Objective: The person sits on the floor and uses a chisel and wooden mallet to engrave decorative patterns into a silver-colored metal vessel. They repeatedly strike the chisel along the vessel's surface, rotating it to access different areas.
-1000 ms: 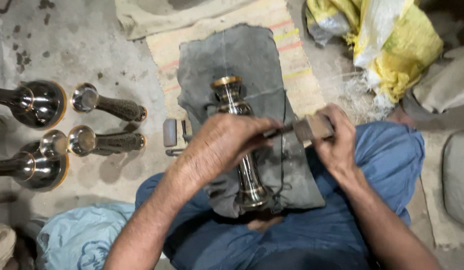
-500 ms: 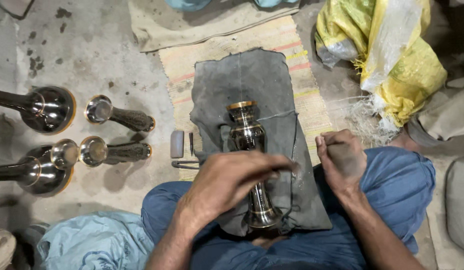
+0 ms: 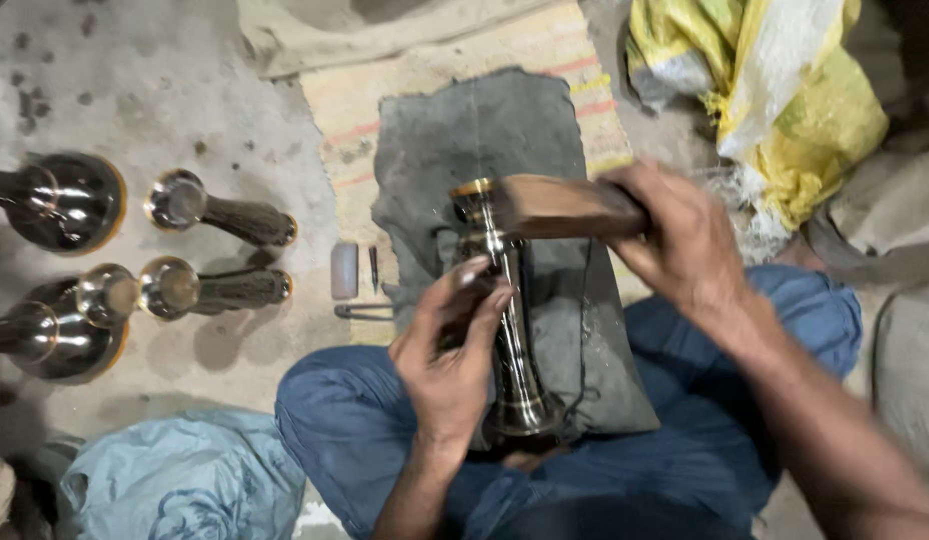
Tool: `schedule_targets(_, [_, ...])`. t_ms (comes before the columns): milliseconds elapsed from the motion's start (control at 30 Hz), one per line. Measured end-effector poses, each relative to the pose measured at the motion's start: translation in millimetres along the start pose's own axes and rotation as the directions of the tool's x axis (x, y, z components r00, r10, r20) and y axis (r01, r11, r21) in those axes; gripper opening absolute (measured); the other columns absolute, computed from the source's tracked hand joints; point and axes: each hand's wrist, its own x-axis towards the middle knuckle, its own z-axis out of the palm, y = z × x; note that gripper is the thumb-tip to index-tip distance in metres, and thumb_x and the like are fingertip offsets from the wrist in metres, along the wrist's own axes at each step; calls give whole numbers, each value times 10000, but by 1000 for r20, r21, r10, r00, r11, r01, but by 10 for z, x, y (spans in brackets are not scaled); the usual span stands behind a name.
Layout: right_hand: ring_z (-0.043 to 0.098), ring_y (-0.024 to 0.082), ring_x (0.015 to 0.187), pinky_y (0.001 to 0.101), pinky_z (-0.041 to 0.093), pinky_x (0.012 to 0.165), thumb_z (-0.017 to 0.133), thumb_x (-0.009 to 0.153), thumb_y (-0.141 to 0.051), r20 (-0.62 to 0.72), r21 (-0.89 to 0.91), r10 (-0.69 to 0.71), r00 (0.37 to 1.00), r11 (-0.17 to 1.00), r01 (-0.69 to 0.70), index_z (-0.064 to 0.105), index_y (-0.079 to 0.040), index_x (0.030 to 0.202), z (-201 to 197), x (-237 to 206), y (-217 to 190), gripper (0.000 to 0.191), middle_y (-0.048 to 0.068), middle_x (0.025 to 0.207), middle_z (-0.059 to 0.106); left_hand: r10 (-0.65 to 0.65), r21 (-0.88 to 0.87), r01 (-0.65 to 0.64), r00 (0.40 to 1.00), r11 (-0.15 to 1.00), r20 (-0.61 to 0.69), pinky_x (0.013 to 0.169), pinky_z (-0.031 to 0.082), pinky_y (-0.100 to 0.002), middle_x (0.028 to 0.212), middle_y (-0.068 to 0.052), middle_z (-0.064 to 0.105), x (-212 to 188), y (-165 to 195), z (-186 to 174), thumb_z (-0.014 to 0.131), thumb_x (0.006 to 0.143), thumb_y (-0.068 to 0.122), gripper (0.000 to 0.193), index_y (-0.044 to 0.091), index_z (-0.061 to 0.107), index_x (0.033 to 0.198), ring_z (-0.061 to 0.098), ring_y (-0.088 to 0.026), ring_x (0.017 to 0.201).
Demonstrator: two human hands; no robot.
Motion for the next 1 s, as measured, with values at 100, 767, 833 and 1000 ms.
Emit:
schedule_targets(100, [637,253,918,409,510,842,835,856,-135,68,-171,-182,981,967,191,648,-45,1250,-160,216,-102,446,96,994,655,47,114,-47,999,992,7,819,638,-258,1061,-127,767,-28,-69,70,803,920,-29,341,-4,671,1233,769,-145,931])
schedule_targets(767, [651,207,894,410,487,835,814,972,-258,174,-372,-219,960,888,270,687,-98,1109,-847,105,-478,246,37,951,670,221,323,-237,972,916,87,756,627,-268,988,-91,784,-326,57,226,797,940,7,202,11,694,1113,785,-158,879])
schedule_targets(833, [667,203,941,379,504,866,805,901,-228,192,-491,-291,937,799,348,674,-111,1097,-912,22,-525,263,30,1008,686,221,343,-237,972,909,86,731,597,-280,983,-91,782,-396,52,231,797,943,10,204,5,694,1119,751,-153,823])
schedule_targets(1000, [674,205,915,407,511,851,791,850,-233,164,-563,-400,902,712,418,658,-116,1089,-1035,-17,-578,298,26,974,680,184,370,-164,983,914,-19,665,556,-279,840,-66,722,-442,46,288,840,914,50,211,6,697,1062,699,-134,723])
